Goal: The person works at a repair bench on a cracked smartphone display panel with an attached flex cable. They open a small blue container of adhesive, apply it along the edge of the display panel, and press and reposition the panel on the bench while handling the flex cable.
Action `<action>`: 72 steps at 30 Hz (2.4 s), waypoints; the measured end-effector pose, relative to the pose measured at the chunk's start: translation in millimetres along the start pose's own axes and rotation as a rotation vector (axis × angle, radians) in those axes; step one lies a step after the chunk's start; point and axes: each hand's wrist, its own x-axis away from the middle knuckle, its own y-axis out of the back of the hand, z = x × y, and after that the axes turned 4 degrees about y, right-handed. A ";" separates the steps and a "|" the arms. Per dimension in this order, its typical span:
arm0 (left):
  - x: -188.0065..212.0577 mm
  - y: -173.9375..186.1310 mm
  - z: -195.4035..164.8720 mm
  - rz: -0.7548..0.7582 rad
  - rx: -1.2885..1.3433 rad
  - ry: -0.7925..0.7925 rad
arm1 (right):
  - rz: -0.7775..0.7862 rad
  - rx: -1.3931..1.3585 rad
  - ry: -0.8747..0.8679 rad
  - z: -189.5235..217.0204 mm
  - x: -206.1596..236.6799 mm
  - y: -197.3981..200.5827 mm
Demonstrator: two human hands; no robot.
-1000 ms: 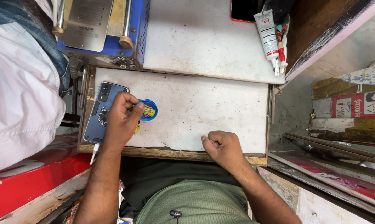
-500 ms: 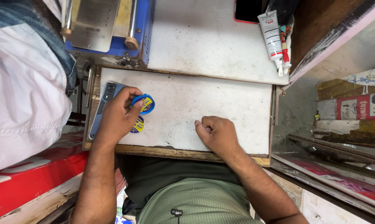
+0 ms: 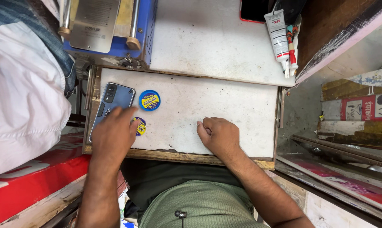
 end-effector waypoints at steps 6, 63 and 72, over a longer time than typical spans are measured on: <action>16.5 -3.7 0.2 0.110 -0.061 0.078 | 0.033 0.013 -0.022 -2.2 -0.7 -2.7; -40.7 -18.9 -17.3 -0.148 0.023 -0.309 | -0.106 -0.142 0.000 -13.4 6.7 -6.0; -17.0 -2.6 31.8 -0.273 0.053 -0.126 | -0.032 -0.222 0.137 -5.1 6.9 -8.3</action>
